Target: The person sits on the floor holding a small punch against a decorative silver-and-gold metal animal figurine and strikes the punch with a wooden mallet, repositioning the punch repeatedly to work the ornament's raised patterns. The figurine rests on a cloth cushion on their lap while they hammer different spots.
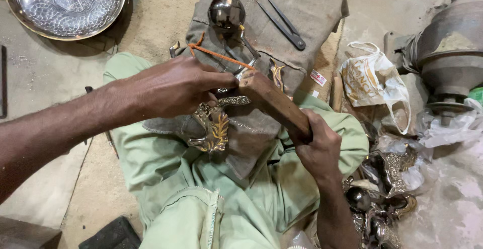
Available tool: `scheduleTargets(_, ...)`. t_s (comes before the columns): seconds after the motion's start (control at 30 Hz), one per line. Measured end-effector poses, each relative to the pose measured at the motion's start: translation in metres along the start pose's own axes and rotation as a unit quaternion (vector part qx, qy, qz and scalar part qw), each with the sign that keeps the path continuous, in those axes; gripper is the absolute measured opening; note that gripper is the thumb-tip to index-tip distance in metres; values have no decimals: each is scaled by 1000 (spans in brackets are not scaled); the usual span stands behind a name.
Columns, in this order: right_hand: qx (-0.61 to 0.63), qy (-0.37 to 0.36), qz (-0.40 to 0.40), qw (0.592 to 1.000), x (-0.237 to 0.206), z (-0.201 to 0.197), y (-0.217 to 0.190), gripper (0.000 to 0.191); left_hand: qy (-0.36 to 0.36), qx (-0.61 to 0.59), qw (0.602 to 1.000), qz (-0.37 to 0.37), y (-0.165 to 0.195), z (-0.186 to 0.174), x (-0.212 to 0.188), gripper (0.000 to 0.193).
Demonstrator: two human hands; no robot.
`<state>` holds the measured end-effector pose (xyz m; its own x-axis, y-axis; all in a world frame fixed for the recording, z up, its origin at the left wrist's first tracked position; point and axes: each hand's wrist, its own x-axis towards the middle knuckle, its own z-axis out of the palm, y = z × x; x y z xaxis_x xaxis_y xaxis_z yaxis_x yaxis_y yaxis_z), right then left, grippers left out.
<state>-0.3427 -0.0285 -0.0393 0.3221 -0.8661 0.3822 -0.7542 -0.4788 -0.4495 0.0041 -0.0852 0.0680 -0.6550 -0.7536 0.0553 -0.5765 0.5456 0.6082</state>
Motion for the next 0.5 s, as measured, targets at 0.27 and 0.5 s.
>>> scheduleTargets(0.27, 34, 5, 35, 999, 2, 3, -3, 55, -25, -19, 999, -13, -3, -5, -2, 42)
scheduleTargets(0.5, 19, 0, 4, 1000, 1, 8, -4, 50, -32, -39, 998, -25, -3, -8, -1, 45)
